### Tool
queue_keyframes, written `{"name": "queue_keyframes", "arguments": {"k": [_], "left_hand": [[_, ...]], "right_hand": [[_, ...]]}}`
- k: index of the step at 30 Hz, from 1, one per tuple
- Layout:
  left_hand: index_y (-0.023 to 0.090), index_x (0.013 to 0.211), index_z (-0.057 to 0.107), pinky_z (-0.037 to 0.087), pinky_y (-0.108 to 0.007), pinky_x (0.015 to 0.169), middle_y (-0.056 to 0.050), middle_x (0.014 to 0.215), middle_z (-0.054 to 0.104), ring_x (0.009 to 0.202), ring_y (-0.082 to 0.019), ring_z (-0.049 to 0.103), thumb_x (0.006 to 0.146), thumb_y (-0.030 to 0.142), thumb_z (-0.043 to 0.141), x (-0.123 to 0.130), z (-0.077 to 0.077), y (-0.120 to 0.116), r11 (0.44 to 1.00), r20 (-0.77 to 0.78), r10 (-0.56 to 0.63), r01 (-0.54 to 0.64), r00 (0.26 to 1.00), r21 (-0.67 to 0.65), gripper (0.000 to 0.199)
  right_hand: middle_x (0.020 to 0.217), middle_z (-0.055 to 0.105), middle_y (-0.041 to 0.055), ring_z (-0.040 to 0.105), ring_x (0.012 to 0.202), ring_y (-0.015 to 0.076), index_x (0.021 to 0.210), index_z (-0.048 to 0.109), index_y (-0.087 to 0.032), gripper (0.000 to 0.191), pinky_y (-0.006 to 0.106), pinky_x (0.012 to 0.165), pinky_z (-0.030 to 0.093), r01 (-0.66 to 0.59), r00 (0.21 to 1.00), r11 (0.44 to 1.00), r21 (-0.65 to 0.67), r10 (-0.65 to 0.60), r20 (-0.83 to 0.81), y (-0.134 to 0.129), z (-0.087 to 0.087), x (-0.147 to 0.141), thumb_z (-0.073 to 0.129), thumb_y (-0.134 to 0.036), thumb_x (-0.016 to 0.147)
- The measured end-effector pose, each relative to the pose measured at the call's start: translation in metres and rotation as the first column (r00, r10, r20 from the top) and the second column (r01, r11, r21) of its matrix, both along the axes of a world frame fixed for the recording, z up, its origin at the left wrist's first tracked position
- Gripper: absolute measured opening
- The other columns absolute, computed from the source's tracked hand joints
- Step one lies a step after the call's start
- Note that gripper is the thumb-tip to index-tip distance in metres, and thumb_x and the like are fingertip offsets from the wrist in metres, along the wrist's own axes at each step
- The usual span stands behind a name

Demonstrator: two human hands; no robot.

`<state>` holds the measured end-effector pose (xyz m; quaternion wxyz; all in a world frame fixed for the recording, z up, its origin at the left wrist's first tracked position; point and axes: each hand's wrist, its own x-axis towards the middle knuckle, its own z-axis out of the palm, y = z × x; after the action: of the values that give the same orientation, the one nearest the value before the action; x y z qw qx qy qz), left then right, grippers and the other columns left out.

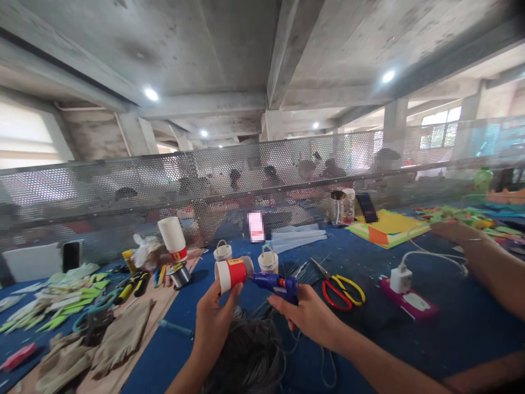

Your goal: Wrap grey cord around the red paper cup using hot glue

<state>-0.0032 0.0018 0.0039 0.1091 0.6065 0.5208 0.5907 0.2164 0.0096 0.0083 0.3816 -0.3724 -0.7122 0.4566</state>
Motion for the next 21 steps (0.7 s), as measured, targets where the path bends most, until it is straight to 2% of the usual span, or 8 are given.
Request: {"name": "queue_keyframes", "arguments": {"k": [10, 15, 21], "left_hand": [[0.014, 0.105, 0.072, 0.054, -0.033, 0.082, -0.005, 0.097, 0.078, 0.093, -0.027, 0.07, 0.08, 0.041, 0.069, 0.0007, 0.0011, 0.0005, 0.999, 0.095, -0.017, 0.02, 0.995, -0.031, 0.037], [0.013, 0.095, 0.072, 0.054, -0.034, 0.081, -0.005, 0.09, 0.077, 0.091, -0.027, 0.069, 0.079, 0.042, 0.069, -0.0003, 0.0006, 0.0017, 0.996, 0.144, -0.031, 0.043, 0.989, -0.08, 0.033], [0.012, 0.106, 0.071, 0.052, -0.032, 0.08, -0.005, 0.094, 0.077, 0.086, -0.024, 0.067, 0.078, 0.042, 0.072, -0.0002, 0.0035, 0.0002, 0.986, 0.271, -0.067, 0.105, 0.96, -0.13, 0.041]], "right_hand": [[0.052, 0.043, -0.0059, 0.047, 0.045, 0.009, 0.072, 0.055, -0.017, 0.04, 0.019, 0.045, 0.038, -0.022, 1.0, 1.0, 0.021, 0.022, 0.001, 0.0019, -0.0049, 0.0, 0.056, -0.054, 0.088], [0.052, 0.043, -0.0058, 0.046, 0.045, 0.0082, 0.07, 0.054, -0.017, 0.04, 0.019, 0.046, 0.037, -0.019, 1.0, 1.0, 0.017, 0.019, -0.003, 0.0017, -0.0044, -0.0001, 0.057, -0.053, 0.088], [0.053, 0.049, -0.0045, 0.047, 0.044, 0.0076, 0.073, 0.059, -0.015, 0.042, 0.019, 0.045, 0.037, 0.047, 0.997, 0.998, -0.034, -0.049, -0.062, 0.0065, -0.0072, -0.0013, 0.06, -0.055, 0.086]]}}
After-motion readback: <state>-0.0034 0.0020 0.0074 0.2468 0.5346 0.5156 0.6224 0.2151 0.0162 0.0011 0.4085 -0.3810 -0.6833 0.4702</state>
